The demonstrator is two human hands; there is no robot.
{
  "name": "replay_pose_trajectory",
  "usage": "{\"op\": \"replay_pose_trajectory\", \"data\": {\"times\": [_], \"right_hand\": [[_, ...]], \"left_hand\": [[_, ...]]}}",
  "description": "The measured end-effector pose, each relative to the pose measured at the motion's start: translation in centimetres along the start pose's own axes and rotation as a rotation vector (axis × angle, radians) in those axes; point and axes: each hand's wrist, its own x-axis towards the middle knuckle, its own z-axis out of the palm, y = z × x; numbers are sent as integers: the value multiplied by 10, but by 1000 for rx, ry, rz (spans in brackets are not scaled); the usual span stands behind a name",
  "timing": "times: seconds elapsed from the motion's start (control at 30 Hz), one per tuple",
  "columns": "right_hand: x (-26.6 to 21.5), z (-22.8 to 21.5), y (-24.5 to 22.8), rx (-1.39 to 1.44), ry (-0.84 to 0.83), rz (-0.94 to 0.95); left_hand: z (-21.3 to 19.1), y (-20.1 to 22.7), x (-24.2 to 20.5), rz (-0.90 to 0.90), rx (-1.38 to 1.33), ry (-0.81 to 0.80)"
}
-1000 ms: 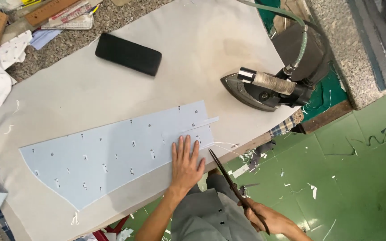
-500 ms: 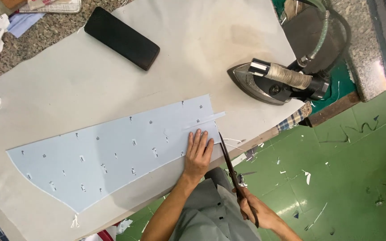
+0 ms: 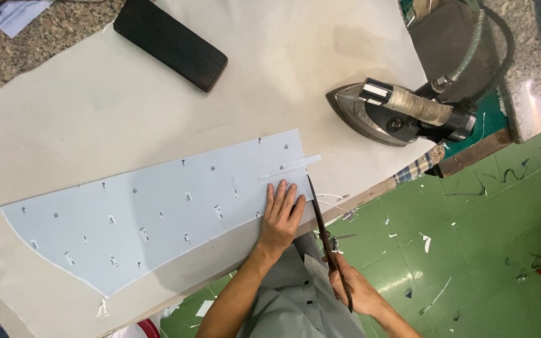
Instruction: The person irons a light blue fabric piece on a work table using a steam iron and a black rectangular weight. They then use scissors to trim the edges of the fabric. The person repeats this process with another piece of fabric, ironing and cutting it.
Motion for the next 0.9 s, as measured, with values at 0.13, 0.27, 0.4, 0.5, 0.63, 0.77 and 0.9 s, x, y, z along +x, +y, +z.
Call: {"op": "replay_pose_trajectory", "data": {"times": [0.13, 0.27, 0.4, 0.5, 0.63, 0.77, 0.9], "right_hand": [[0, -2, -12, 44, -2, -1], [3, 1, -2, -10, 25, -38], [5, 5, 1, -3, 46, -66], [2, 5, -13, -11, 72, 40], [8, 11, 9, -93, 178, -123], [1, -7, 4, 29, 4, -23], [9, -17, -7, -30, -21, -62]], "left_hand": [[-1, 0, 2, -1, 8, 11], [-1, 0, 3, 6, 10, 22], [0, 0, 1, 4, 12, -4], [0, 0, 3, 8, 33, 20], [1, 1, 1, -1, 18, 13], [3, -1, -1, -3, 17, 14], [-2, 0, 6, -2, 8, 41]]}}
